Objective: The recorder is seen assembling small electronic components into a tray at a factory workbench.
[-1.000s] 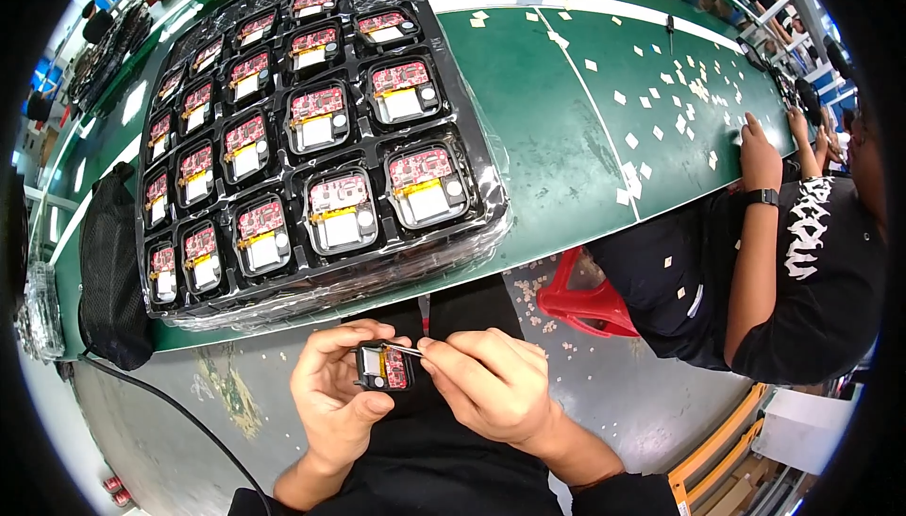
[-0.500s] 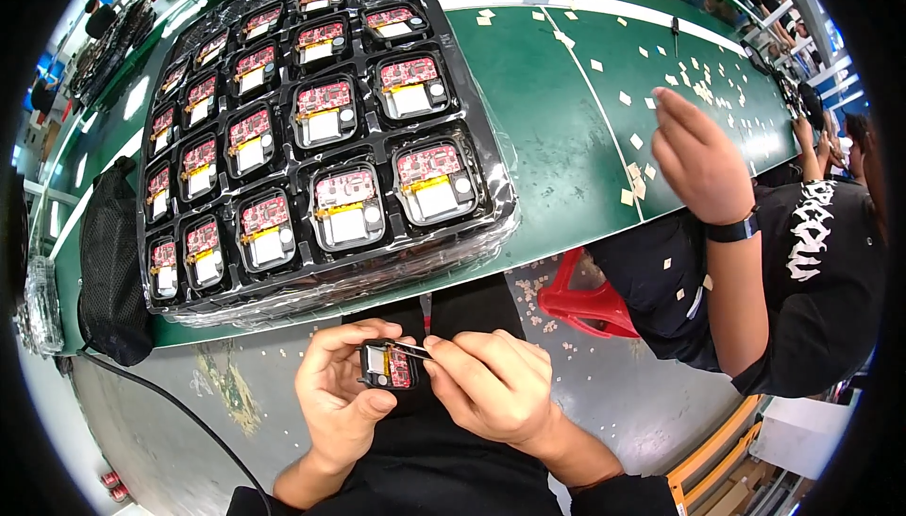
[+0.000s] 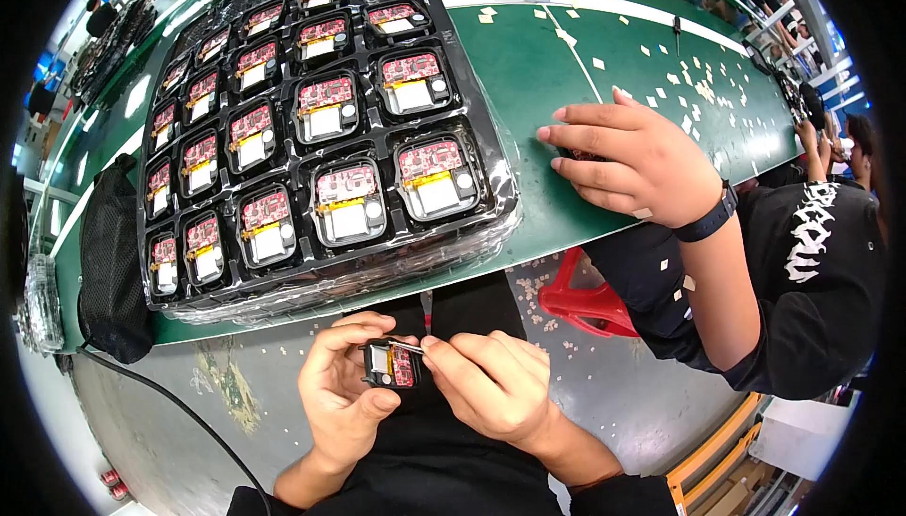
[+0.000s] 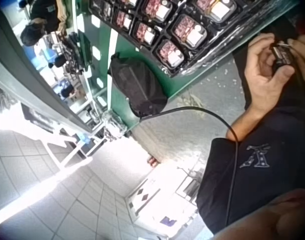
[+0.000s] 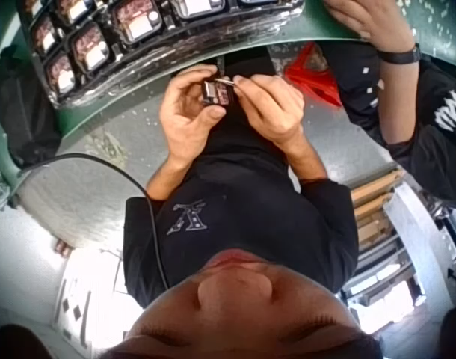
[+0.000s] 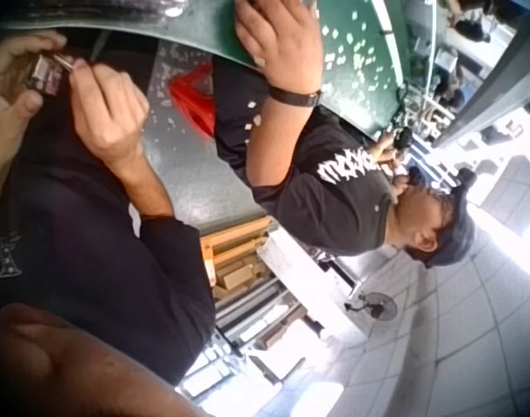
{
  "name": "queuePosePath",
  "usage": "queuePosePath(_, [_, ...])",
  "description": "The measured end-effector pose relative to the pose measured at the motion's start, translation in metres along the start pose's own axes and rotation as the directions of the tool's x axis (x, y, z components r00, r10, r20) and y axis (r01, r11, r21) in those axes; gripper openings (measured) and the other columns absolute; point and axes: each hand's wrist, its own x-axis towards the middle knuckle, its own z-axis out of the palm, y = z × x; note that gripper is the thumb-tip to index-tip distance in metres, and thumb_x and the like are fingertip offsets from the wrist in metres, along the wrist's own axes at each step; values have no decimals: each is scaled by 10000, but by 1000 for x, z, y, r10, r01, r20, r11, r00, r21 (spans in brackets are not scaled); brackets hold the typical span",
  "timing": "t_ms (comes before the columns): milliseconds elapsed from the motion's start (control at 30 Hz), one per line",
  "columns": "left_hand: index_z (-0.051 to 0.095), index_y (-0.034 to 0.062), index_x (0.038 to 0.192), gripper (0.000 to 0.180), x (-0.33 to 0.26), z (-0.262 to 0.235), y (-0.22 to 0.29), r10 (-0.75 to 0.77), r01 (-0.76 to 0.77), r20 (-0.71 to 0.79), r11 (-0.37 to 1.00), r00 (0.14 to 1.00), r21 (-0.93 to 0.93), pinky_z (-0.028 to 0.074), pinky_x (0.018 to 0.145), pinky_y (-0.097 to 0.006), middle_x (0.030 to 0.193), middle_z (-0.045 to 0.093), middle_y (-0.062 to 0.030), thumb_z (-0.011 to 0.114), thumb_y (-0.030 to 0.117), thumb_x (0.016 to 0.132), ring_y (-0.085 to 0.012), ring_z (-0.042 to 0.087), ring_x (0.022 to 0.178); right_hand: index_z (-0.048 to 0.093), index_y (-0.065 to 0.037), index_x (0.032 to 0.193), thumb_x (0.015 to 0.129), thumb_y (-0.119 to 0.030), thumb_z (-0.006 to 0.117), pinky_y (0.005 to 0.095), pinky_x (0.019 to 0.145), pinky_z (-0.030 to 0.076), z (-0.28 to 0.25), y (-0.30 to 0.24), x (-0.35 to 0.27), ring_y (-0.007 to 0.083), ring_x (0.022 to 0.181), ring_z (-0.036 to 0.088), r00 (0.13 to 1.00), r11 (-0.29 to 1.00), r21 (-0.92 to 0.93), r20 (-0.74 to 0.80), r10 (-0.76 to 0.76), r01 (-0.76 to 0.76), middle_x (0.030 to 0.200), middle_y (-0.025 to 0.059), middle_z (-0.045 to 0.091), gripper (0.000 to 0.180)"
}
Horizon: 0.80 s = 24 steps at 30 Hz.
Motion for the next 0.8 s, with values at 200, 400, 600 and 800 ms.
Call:
queuePosePath(200, [523,-54,1303,600,2,0,0,11,-11,5,1000,1000,14,550,1030,-401,1388,472,-190,859,57,818,-302,614,1232,753,-15,997,699,2,849,285,489,467,-4,0,4,177,560,598,998,994,89,16,55,-56,814,66,656,313])
queuePosePath(400, [534,-57,1300,606,1,-1,-1,14,-14,8,999,1000,30,552,1019,-386,1388,474,-183,869,69,810,-274,608,1227,756,-24,990,681,17,849,287,504,484,-2,3,4,177,581,616,998,990,129,35,54,-58,808,58,656,326])
queuePosePath(600, [538,-58,1302,616,-1,-5,-2,3,-2,-18,999,1000,44,542,1031,-368,1391,477,-176,876,82,806,-224,594,1214,757,-38,986,692,-15,846,284,500,473,0,4,4,161,575,590,998,998,60,56,0,-4,809,38,653,308])
queuePosePath(800, [539,-65,1300,620,0,-4,-1,6,-5,-24,999,1000,37,538,1038,-367,1397,472,-172,877,95,806,-215,580,1231,762,-34,993,685,-25,851,285,506,469,-2,4,4,160,576,578,998,999,20,53,-40,39,825,34,652,321])
